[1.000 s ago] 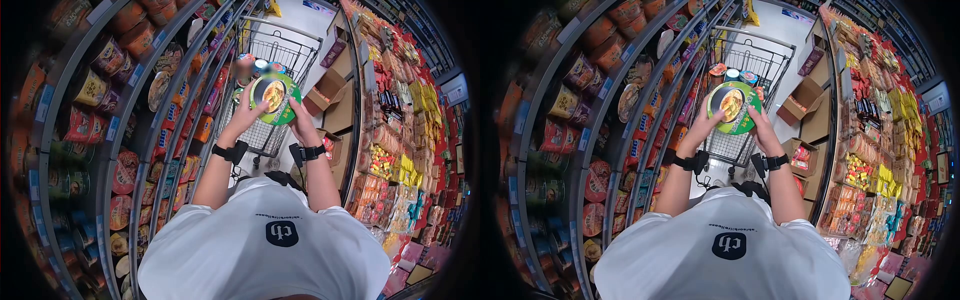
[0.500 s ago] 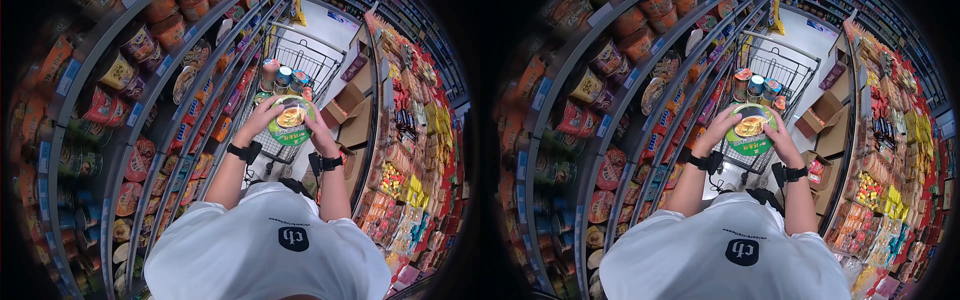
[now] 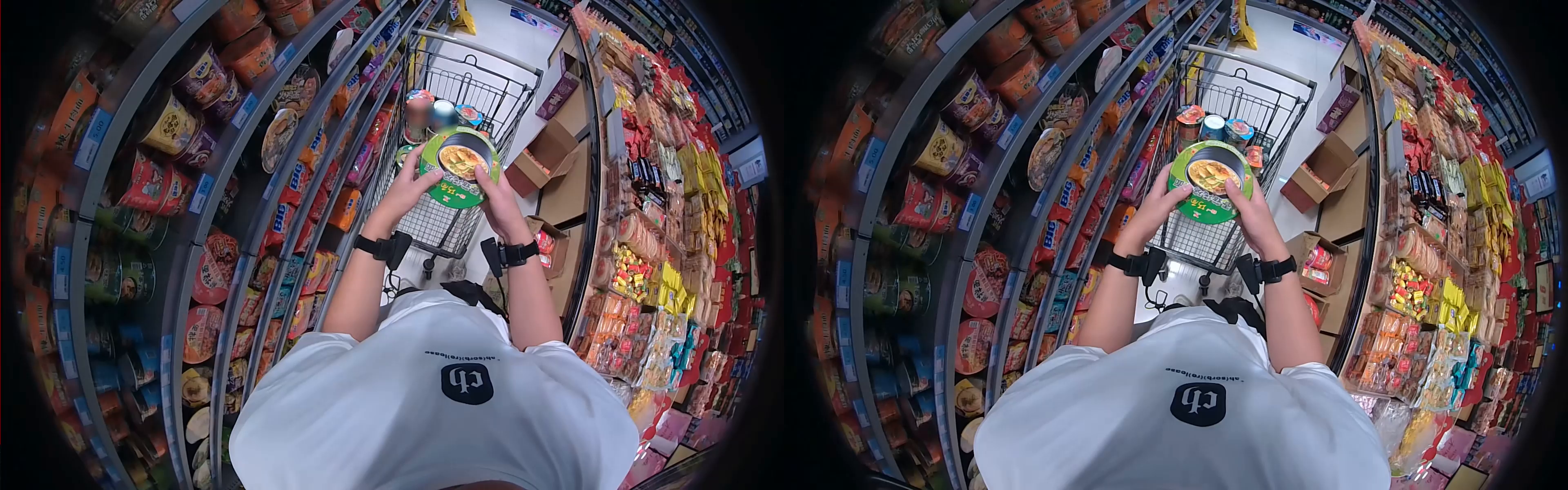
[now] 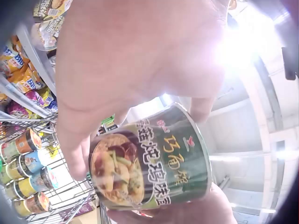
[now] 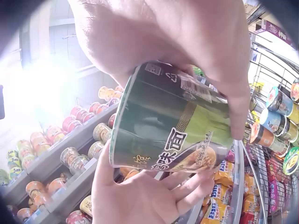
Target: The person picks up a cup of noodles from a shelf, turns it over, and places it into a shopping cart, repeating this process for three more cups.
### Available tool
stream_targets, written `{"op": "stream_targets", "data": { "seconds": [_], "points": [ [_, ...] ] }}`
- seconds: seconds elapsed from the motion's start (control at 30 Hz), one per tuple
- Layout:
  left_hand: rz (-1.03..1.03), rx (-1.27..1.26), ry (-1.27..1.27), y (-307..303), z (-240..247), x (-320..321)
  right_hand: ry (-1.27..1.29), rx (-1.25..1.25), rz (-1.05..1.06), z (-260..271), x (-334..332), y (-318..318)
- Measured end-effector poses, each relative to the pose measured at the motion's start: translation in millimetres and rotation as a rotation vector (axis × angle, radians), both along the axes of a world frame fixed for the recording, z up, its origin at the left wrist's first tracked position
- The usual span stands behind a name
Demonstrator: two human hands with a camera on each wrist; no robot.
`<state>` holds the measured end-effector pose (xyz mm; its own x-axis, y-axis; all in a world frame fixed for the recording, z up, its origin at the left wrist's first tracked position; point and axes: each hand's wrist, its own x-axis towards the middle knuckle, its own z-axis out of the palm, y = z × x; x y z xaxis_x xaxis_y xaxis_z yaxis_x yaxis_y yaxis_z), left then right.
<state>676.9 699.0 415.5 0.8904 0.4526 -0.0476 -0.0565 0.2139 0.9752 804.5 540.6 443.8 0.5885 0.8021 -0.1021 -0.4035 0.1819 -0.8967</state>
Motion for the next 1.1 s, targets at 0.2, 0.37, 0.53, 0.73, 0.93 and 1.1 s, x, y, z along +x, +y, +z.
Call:
{"op": "stream_targets", "data": {
  "seconds": [0.2, 0.37, 0.53, 0.73, 0.93, 1.1],
  "points": [
    [0.160, 0.184, -0.171, -4.9, 7.3, -0.1, -0.184, -0.118, -0.102, 2.1, 10.7, -3.3],
    [0.383, 0.721, -0.122, -15.7, 32.8, -0.6, -0.269, -0.168, -0.098, 11.0, 7.3, -5.6],
    [0.395, 1.160, -0.231, -20.3, 30.3, 2.3, -0.082, 0.004, -0.093, 15.3, -3.2, 1.6],
    [0.431, 0.538, -0.475, -26.3, 38.7, 7.7, 0.033, 0.211, -0.039, 13.9, -2.7, -4.2],
    [0.262, 0.557, -0.234, -9.5, 49.4, -0.8, -0.235, 0.240, 0.105, -4.7, 6.9, 3.2],
    [0.200, 0.701, -0.218, 1.3, 57.1, -12.6, -0.726, -0.016, -0.018, 30.9, 5.6, -7.4]
  ]
}}
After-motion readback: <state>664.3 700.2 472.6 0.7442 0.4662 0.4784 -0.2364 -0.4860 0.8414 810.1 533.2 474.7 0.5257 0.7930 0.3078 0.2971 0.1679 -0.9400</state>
